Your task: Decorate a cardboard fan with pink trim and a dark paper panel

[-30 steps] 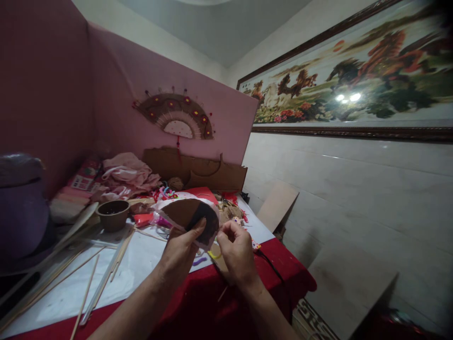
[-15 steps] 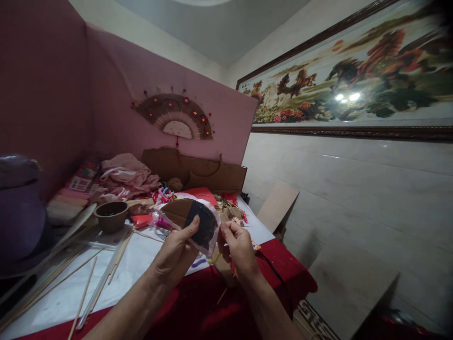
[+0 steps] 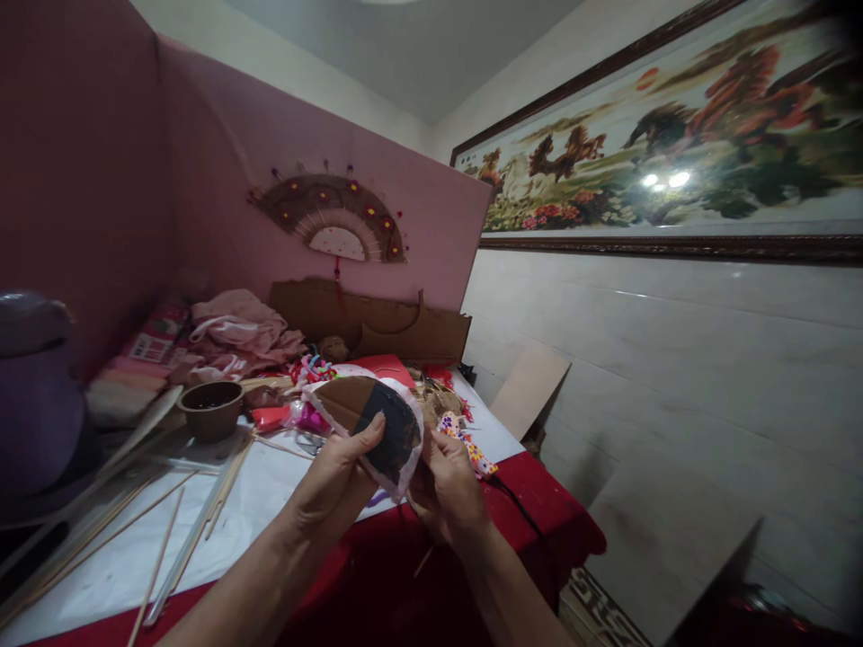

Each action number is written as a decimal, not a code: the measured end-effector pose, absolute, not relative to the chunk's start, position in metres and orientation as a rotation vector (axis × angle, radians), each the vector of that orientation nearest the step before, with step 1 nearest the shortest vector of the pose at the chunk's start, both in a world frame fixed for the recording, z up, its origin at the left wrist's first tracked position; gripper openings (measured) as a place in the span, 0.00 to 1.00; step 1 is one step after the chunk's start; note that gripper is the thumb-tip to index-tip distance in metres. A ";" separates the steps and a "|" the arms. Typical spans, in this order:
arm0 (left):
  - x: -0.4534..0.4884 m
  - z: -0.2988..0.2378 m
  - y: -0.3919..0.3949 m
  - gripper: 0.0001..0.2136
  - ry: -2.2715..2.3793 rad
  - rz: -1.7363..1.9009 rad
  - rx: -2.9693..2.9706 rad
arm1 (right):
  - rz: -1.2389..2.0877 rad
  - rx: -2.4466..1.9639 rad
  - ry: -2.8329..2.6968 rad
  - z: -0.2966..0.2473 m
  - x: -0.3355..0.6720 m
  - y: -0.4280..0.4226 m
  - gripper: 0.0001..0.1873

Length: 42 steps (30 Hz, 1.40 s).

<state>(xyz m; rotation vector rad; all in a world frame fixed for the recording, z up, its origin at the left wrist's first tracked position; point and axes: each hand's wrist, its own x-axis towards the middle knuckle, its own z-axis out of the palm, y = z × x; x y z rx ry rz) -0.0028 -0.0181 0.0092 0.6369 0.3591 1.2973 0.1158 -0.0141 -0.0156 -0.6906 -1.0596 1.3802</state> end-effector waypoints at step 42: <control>-0.005 0.003 -0.011 0.05 0.463 1.378 0.549 | -0.393 -1.185 -1.867 -0.009 0.122 -0.010 0.27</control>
